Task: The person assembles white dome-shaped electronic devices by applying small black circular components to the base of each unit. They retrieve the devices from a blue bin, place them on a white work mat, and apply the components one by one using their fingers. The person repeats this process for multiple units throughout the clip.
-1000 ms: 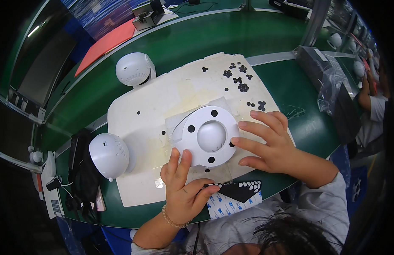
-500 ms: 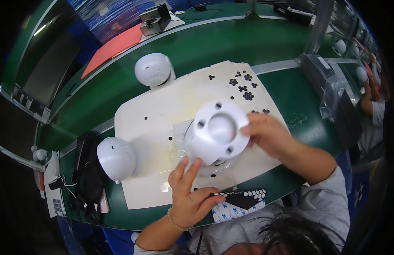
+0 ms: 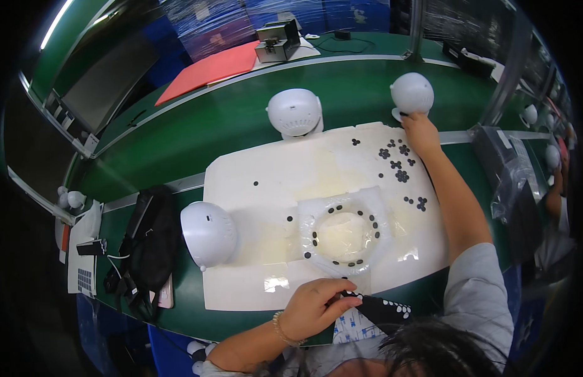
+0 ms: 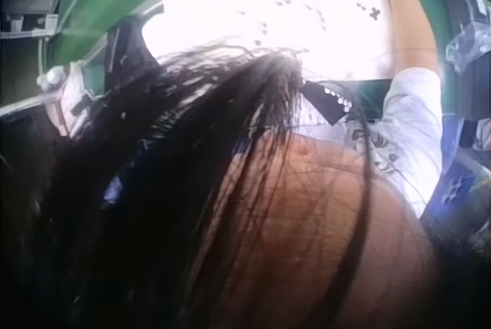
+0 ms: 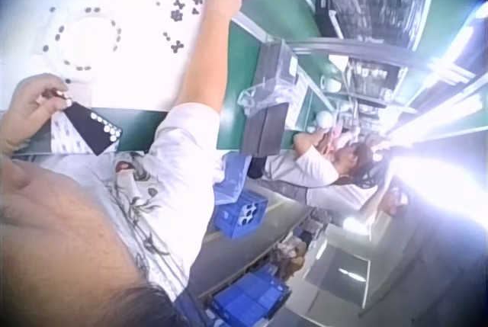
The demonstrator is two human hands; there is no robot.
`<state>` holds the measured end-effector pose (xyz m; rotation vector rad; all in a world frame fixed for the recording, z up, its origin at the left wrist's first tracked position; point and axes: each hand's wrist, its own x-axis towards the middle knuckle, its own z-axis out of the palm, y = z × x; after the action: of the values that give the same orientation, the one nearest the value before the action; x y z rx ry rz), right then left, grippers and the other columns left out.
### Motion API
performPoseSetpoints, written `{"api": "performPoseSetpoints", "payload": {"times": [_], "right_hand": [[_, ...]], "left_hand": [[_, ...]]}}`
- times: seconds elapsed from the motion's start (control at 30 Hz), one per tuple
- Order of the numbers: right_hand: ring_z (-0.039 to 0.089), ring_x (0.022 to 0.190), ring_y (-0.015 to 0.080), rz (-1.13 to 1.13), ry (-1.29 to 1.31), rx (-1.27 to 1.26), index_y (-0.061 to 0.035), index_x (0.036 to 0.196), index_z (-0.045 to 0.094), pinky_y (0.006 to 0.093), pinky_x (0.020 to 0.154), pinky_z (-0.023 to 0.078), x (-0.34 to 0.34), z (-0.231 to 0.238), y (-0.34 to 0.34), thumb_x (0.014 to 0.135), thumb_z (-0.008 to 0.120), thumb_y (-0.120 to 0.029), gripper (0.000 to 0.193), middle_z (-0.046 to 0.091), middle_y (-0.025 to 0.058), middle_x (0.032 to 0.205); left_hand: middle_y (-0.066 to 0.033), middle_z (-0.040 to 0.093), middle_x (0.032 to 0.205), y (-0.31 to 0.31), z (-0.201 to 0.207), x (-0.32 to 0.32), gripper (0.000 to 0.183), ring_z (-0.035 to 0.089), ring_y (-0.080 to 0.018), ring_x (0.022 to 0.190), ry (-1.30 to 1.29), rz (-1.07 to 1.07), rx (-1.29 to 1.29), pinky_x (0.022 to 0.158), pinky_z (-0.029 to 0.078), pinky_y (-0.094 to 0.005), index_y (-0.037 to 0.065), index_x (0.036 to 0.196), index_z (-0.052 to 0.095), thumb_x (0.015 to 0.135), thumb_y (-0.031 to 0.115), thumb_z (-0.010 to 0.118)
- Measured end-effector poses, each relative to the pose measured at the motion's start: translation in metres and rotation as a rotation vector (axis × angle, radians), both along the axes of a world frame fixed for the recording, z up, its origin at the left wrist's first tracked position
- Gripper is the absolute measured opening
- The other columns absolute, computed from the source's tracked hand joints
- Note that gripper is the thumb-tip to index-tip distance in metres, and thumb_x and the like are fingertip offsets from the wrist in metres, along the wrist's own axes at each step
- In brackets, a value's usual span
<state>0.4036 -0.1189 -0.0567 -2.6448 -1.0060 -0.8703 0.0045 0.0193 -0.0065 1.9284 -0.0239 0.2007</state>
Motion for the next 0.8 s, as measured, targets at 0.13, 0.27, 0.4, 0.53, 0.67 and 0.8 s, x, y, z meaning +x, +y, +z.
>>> {"api": "performPoseSetpoints", "payload": {"times": [0.13,0.27,0.4,0.53,0.67,0.8], "right_hand": [[0.057,0.088,0.0254,-0.176,0.394,-0.145,-0.0076,0.086,0.062,0.0380,0.072,0.045,-0.024,0.031,0.030,0.085,0.046,-0.026,0.024,0.062,0.0084,0.087],[0.055,0.098,0.0258,0.489,0.615,-0.111,-0.0104,0.101,0.062,0.0372,0.087,0.040,-0.106,0.043,0.104,0.087,0.044,-0.034,0.034,0.061,0.0109,0.102],[0.041,0.117,0.0305,0.508,0.402,-0.204,-0.0048,0.118,0.049,0.0383,0.099,0.029,-0.126,0.016,0.153,0.085,0.032,-0.056,0.063,0.043,0.0176,0.127],[0.047,0.109,0.0294,0.340,0.446,-0.053,-0.0071,0.112,0.053,0.0424,0.093,0.032,-0.100,0.029,0.173,0.079,0.044,-0.059,0.061,0.052,0.0167,0.112],[0.054,0.095,0.0281,0.220,0.236,0.110,-0.0075,0.099,0.060,0.0397,0.080,0.041,-0.046,0.037,0.138,0.075,0.060,-0.045,0.044,0.058,0.0118,0.099],[0.056,0.085,0.0241,0.307,0.179,0.340,-0.0040,0.088,0.061,0.0353,0.072,0.044,-0.033,0.039,0.104,0.076,0.063,-0.033,0.032,0.060,0.0097,0.087]], "left_hand": [[-0.0085,0.058,0.068,0.003,-0.003,0.000,0.024,0.057,-0.0163,0.057,0.036,-0.056,-0.056,0.053,0.044,-0.0254,0.003,0.085,0.059,0.073,0.022,0.069],[-0.0079,0.058,0.067,0.007,-0.003,-0.006,0.026,0.056,-0.0146,0.055,0.060,-0.061,-0.033,0.051,0.043,-0.0246,0.003,0.082,0.059,0.073,0.025,0.070],[-0.0064,0.056,0.063,0.006,-0.008,-0.003,0.027,0.054,-0.0131,0.052,0.001,-0.068,-0.087,0.049,0.041,-0.0239,0.002,0.080,0.059,0.072,0.025,0.071],[-0.0060,0.055,0.062,0.007,-0.007,-0.006,0.026,0.053,-0.0128,0.051,0.007,-0.036,-0.084,0.048,0.040,-0.0234,0.002,0.078,0.059,0.072,0.024,0.071],[-0.0058,0.055,0.061,0.007,-0.007,-0.004,0.025,0.052,-0.0128,0.051,-0.061,-0.032,-0.065,0.048,0.040,-0.0234,0.002,0.077,0.059,0.072,0.023,0.071],[-0.0057,0.054,0.060,0.004,-0.006,-0.004,0.024,0.052,-0.0132,0.051,-0.088,-0.005,-0.073,0.047,0.039,-0.0243,0.003,0.076,0.059,0.071,0.023,0.072]]}}
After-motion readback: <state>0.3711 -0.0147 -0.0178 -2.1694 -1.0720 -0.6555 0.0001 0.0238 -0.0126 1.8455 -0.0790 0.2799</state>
